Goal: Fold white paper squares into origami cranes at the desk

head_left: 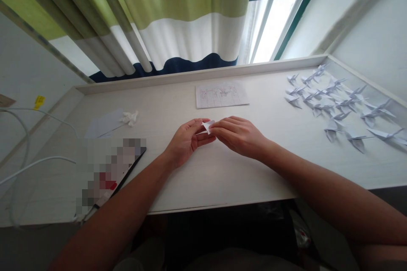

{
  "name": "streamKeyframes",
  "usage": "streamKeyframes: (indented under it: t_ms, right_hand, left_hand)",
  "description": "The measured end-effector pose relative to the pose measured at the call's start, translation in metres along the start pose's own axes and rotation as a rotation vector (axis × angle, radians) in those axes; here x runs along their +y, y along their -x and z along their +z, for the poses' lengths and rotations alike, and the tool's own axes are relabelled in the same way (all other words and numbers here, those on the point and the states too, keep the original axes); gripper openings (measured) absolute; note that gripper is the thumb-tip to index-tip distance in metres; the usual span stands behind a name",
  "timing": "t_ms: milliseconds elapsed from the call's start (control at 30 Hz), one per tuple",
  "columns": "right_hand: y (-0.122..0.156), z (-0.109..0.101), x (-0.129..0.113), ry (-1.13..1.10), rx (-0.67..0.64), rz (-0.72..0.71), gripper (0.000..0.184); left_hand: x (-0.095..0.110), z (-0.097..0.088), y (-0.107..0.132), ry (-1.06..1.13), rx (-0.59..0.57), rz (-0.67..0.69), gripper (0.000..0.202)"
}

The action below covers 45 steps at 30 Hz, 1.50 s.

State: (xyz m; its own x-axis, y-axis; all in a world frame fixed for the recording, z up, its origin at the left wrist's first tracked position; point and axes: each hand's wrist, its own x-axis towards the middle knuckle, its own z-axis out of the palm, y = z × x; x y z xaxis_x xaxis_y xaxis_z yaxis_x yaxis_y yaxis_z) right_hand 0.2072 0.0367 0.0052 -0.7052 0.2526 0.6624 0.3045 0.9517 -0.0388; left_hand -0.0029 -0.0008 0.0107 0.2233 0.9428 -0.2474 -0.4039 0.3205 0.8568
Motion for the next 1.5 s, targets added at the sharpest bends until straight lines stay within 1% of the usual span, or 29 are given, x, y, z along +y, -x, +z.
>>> streamKeyframes:
  t_ms: [100,167,267,400,500,600,800,900,1000,1067,1133,1200,1267,1333,1367,1400,1467,1500]
  right_hand:
    - [0.001,-0.001,0.001,-0.037,0.0,0.03,0.019]
    - [0.0,-0.001,0.001,-0.07,0.002,0.07,0.02]
    - [-0.001,-0.002,0.001,-0.085,0.007,0.111,0.02]
    - [-0.002,-0.003,0.0,-0.084,0.01,0.118,0.02]
    - [-0.002,-0.002,0.0,-0.155,0.04,0.147,0.021]
    - [-0.001,-0.002,0.001,-0.272,0.057,0.213,0.02]
    - [-0.001,-0.004,0.004,-0.512,0.04,0.345,0.01]
    - [-0.003,-0.005,0.003,-0.59,0.045,0.438,0.011]
    - [-0.005,-0.003,0.0,-0.643,0.083,0.529,0.013]
    - [-0.006,-0.002,-0.002,-0.64,0.104,0.589,0.014]
    - [-0.006,0.0,-0.005,-0.61,0.117,0.62,0.015]
    - [-0.006,0.002,-0.008,-0.597,0.134,0.615,0.016]
    - [-0.007,0.003,-0.01,-0.608,0.162,0.603,0.016]
    - [-0.007,0.004,-0.01,-0.598,0.178,0.594,0.012]
    - [-0.007,0.005,-0.01,-0.576,0.172,0.593,0.009]
    - [-0.006,0.006,-0.009,-0.551,0.154,0.599,0.01]
    - [-0.006,0.008,-0.007,-0.523,0.095,0.639,0.013]
    - [-0.006,0.009,-0.006,-0.519,0.067,0.67,0.012]
  left_hand:
    - [0.001,0.0,0.001,0.013,-0.03,-0.002,0.026]
    - [0.002,0.0,0.002,0.02,-0.049,0.004,0.03]
    - [0.001,0.001,0.003,0.015,-0.048,0.028,0.037]
    - [0.0,0.001,0.004,0.005,-0.046,0.048,0.041]
    - [-0.001,0.0,0.003,-0.018,-0.053,0.066,0.044]
    - [-0.001,-0.001,0.003,-0.039,-0.059,0.081,0.043]
    - [-0.001,-0.003,0.002,-0.08,-0.046,0.091,0.045]
    - [-0.001,-0.002,0.002,-0.107,-0.023,0.105,0.044]
    - [-0.004,0.0,0.001,-0.141,0.004,0.119,0.045]
    - [-0.006,0.001,0.0,-0.172,0.023,0.125,0.041]
    - [-0.007,0.003,-0.001,-0.197,0.041,0.141,0.033]
    - [-0.009,0.003,-0.001,-0.22,0.053,0.165,0.03]
    - [-0.009,0.003,-0.002,-0.248,0.07,0.19,0.032]
    - [-0.01,0.002,-0.002,-0.283,0.099,0.223,0.033]
    - [-0.011,0.001,-0.003,-0.306,0.118,0.244,0.032]
    - [-0.012,0.0,-0.003,-0.334,0.136,0.269,0.031]
    - [-0.014,-0.002,-0.004,-0.397,0.157,0.322,0.029]
    - [-0.015,-0.002,-0.005,-0.435,0.157,0.342,0.028]
